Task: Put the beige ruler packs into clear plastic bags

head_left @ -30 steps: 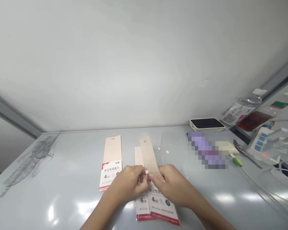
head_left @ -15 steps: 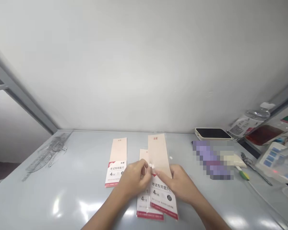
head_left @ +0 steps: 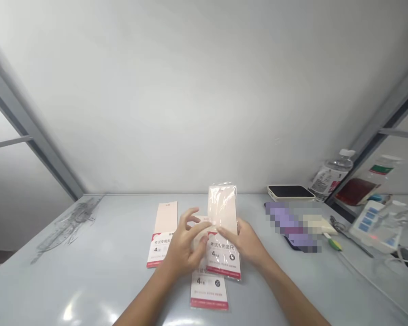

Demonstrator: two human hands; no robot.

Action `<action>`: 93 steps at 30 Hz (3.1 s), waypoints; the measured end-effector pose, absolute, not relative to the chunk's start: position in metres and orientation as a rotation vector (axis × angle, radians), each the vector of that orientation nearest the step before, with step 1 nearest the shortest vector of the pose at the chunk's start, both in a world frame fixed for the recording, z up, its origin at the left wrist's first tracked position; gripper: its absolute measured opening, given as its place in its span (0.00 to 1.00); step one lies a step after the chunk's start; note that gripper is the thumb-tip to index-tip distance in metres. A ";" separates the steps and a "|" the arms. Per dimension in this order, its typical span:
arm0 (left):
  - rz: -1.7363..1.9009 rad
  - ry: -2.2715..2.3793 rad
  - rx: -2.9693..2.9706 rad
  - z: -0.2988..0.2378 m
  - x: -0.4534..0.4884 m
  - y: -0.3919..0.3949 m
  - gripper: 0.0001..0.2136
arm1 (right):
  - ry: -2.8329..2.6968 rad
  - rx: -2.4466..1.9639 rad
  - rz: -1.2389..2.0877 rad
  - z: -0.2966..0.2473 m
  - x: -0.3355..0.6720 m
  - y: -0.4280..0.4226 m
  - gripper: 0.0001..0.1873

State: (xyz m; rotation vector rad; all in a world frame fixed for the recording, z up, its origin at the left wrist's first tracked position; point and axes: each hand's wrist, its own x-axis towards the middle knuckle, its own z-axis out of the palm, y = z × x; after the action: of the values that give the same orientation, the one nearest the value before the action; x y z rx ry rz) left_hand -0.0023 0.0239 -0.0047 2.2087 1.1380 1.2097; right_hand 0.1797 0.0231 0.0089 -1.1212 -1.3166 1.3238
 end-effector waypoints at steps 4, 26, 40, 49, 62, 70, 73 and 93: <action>1.146 1.317 2.130 -0.003 0.006 0.020 0.09 | -1.325 -1.108 1.326 0.009 0.174 0.020 0.22; 0.141 2.254 1.605 0.006 -0.099 0.077 0.10 | -1.558 -2.277 0.531 -0.020 0.228 0.050 0.24; 0.028 1.693 2.407 -0.005 0.003 0.021 0.13 | -1.906 -1.987 -0.008 0.003 0.210 0.038 0.17; 0.204 1.689 2.361 0.011 -0.016 0.042 0.13 | -1.773 -1.633 0.525 -0.002 0.178 0.026 0.20; 0.668 1.440 2.239 -0.007 -0.001 0.031 0.13 | -1.375 -1.261 1.473 -0.008 0.163 0.017 0.17; 0.433 1.453 2.300 -0.005 -0.004 0.025 0.13 | -1.569 -1.353 1.352 -0.004 0.159 0.011 0.13; 0.306 1.503 2.325 -0.006 0.000 0.024 0.14 | -1.615 -1.406 1.311 -0.005 0.159 0.010 0.13; 0.043 1.495 2.285 -0.007 0.002 0.021 0.10 | -1.707 -1.484 1.296 -0.010 0.162 0.004 0.11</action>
State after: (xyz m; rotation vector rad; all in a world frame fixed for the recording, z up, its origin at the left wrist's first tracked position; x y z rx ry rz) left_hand 0.0022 0.0212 -0.0070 2.2850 1.4952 0.0432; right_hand 0.1616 0.0041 -0.0104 -1.4837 -1.7071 1.2961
